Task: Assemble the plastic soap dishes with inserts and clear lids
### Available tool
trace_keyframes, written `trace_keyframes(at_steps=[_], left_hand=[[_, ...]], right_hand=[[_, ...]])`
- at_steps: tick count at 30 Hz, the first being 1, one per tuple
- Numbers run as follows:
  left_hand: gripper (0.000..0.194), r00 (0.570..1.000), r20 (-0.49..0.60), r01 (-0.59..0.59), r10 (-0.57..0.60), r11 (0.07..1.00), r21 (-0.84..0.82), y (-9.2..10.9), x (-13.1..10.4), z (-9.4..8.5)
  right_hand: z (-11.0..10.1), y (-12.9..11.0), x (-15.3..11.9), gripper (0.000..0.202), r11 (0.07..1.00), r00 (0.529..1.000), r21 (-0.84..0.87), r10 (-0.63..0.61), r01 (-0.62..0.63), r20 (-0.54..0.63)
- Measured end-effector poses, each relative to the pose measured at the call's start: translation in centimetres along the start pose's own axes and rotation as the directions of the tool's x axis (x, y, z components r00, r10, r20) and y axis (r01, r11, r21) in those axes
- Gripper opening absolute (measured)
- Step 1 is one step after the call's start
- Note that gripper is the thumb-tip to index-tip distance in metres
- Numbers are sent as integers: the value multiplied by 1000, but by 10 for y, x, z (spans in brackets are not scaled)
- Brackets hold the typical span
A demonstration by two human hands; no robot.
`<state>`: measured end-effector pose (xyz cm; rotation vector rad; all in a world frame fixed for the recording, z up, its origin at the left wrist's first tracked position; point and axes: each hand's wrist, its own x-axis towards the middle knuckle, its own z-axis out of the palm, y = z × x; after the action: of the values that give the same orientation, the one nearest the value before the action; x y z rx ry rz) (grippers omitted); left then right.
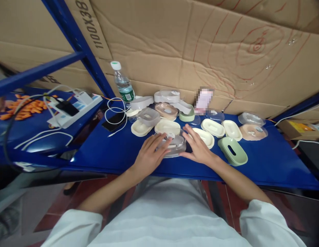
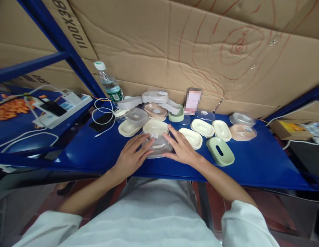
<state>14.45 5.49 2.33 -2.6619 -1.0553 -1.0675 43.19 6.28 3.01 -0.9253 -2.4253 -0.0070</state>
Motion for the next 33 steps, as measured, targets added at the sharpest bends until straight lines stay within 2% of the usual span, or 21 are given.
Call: trace_keyframes(at_steps=[3, 5, 11, 19, 23, 26, 30, 33], left_hand=[[43, 999, 45, 29, -29, 1000, 4, 8, -5, 13], [39, 996, 90, 22, -22, 1000, 2, 8, -5, 16], [46, 979, 199, -46, 46, 999, -6, 0, -9, 11], [38, 990, 118, -69, 72, 997, -24, -6, -15, 15], [43, 989, 141, -23, 38, 994, -109, -8, -15, 14], [50, 990, 128, 71, -53, 988, -137, -9, -15, 14], [65, 959, 225, 221, -174, 953, -206, -11, -15, 16], [67, 947, 262, 246, -185, 942, -226, -12, -16, 17]], right_hand=[[-3, 3, 3, 83, 999, 990, 13, -33, 31, 139], [-4, 7, 5, 75, 999, 981, 36, -37, 31, 188], [-8, 7, 4, 79, 999, 975, -5, -49, 52, 217], [-4, 4, 2, 76, 994, 975, -37, -89, 99, 205], [-2, 7, 1, 80, 993, 984, 108, -59, 41, 167], [-2, 10, 2, 77, 975, 985, 220, -5, -34, 175], [-3, 13, 3, 75, 962, 974, 246, 63, -117, 217], [-4, 15, 4, 80, 957, 968, 256, 74, -136, 240]])
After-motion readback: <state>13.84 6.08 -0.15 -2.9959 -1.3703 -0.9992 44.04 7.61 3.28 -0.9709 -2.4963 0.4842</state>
